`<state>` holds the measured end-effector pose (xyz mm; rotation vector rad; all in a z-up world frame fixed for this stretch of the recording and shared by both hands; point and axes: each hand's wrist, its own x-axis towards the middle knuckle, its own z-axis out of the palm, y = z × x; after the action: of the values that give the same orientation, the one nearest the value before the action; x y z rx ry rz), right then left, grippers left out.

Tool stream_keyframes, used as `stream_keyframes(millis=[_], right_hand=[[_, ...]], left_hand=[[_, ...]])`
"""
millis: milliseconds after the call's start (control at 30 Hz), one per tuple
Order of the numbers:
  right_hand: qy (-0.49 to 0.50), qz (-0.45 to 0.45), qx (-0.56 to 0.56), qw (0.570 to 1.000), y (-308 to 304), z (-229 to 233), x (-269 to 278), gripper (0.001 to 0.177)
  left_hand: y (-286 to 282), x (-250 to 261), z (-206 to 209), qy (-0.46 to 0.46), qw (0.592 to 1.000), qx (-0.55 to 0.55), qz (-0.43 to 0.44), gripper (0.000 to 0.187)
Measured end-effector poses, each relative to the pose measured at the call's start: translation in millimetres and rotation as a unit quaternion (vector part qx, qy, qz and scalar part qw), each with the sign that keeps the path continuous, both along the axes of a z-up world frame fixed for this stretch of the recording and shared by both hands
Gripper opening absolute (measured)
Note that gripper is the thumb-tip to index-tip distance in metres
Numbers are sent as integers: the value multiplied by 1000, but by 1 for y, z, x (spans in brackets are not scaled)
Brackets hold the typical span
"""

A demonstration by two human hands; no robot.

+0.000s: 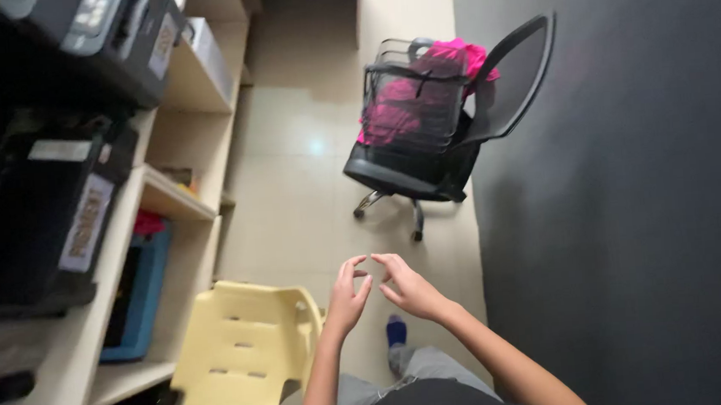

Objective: The person uses a red cloth to wipe the exterior surfaces of two printers on a desk. They open the scanner lid of the first printer to clean the glass and interior, then close it. They proceed to wipe the top, front, and sides of the second printer, including the paper output tray.

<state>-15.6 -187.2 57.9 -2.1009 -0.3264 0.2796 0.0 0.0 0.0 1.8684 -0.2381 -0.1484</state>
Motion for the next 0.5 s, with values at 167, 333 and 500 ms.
stream_keyframes(millis=[167, 333, 500], right_hand=[[-6, -14, 4, 1000, -50, -9, 34, 64], [22, -45, 38, 998, -74, -41, 75, 64], [63, -22, 58, 996, -57, -62, 135, 62]], left_hand=[[-47, 37, -13, 9, 1000, -19, -14, 46], [-51, 84, -19, 30, 999, -1, -20, 46], [-17, 144, -29, 28, 998, 22, 42, 40]])
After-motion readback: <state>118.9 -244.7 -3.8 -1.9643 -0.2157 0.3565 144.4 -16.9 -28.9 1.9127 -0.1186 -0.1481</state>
